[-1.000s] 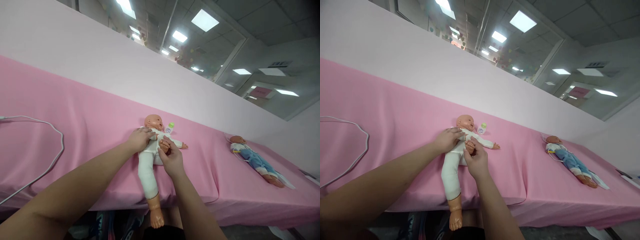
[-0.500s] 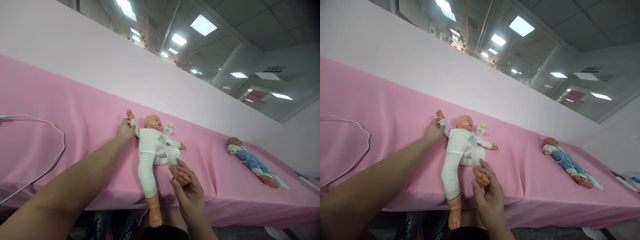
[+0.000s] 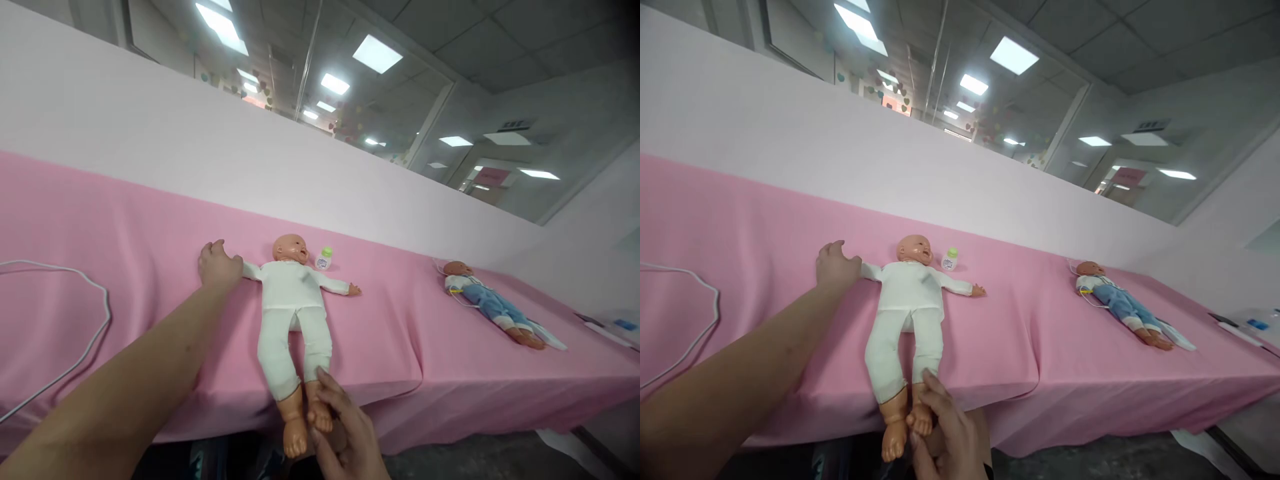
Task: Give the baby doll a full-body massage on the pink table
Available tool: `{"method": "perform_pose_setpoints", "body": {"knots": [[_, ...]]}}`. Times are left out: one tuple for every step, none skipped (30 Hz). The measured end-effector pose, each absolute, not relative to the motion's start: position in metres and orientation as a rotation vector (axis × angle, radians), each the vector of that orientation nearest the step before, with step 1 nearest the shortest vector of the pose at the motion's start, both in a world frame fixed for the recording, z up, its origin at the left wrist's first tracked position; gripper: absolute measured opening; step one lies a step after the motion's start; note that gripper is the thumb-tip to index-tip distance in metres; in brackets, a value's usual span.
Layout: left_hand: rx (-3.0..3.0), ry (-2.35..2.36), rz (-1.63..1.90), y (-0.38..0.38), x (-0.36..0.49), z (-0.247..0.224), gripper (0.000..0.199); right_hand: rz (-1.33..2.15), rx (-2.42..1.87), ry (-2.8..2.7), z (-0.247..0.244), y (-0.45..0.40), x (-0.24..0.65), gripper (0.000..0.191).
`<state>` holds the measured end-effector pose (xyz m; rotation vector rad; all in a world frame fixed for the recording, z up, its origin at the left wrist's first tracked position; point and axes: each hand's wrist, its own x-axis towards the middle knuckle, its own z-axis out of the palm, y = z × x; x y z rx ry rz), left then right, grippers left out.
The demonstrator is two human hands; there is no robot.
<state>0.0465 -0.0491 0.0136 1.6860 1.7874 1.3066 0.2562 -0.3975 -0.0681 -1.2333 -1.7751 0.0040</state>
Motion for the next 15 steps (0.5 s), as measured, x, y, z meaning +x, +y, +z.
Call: {"method": "perform_pose_setpoints", "body": {"knots": [[1.779, 1.776, 1.325, -0.052, 0.051, 0.016, 0.054, -0.048, -1.217, -1.831, -0.065, -0.398, 0.261, 0.066], [1.892, 1.734, 1.349, -0.057, 0.057, 0.019, 0.049, -0.101, -1.209, -1.876, -0.061, -0.4, 0.265, 0.072], [2.015, 1.652, 1.373, -0.064, 0.066, 0.021, 0.043, -0.146, -1.213, -1.902, -0.057, -0.401, 0.268, 0.076], [2.123, 1.521, 1.395, -0.072, 0.076, 0.022, 0.039, -0.175, -1.224, -1.91, -0.052, -0.402, 0.271, 0.077], [2.174, 1.385, 1.419, -0.081, 0.088, 0.023, 0.039, -0.18, -1.241, -1.903, -0.047, -0.402, 0.272, 0.074], [2.188, 1.273, 1.401, -0.09, 0.099, 0.022, 0.042, -0.155, -1.263, -1.875, -0.042, -0.401, 0.273, 0.069], [2.178, 1.193, 1.364, -0.098, 0.11, 0.02, 0.046, -0.1, -1.285, -1.833, -0.037, -0.398, 0.274, 0.06], [2.176, 1.126, 1.275, -0.106, 0.12, 0.018, 0.052, -0.023, -1.297, -1.781, -0.032, -0.393, 0.275, 0.051], [2.186, 1.068, 1.17, -0.111, 0.127, 0.014, 0.061, 0.057, -1.306, -1.714, -0.027, -0.385, 0.276, 0.041], [2.229, 1.035, 1.072, -0.115, 0.133, 0.011, 0.071, 0.134, -1.315, -1.645, -0.023, -0.375, 0.277, 0.034], [2.272, 1.02, 0.979, -0.116, 0.136, 0.007, 0.079, 0.187, -1.333, -1.553, -0.02, -0.363, 0.28, 0.03], [2.312, 1.024, 0.904, -0.117, 0.137, 0.003, 0.085, 0.227, -1.36, -1.454, -0.017, -0.349, 0.283, 0.029], [2.345, 1.044, 0.848, -0.116, 0.137, 0.0, 0.089, 0.274, -1.399, -1.368, -0.015, -0.334, 0.286, 0.033], [2.362, 1.069, 0.807, -0.114, 0.135, -0.002, 0.092, 0.321, -1.427, -1.276, -0.014, -0.318, 0.29, 0.037], [2.365, 1.098, 0.78, -0.112, 0.133, -0.004, 0.093, 0.388, -1.449, -1.199, -0.014, -0.302, 0.294, 0.039]]}}
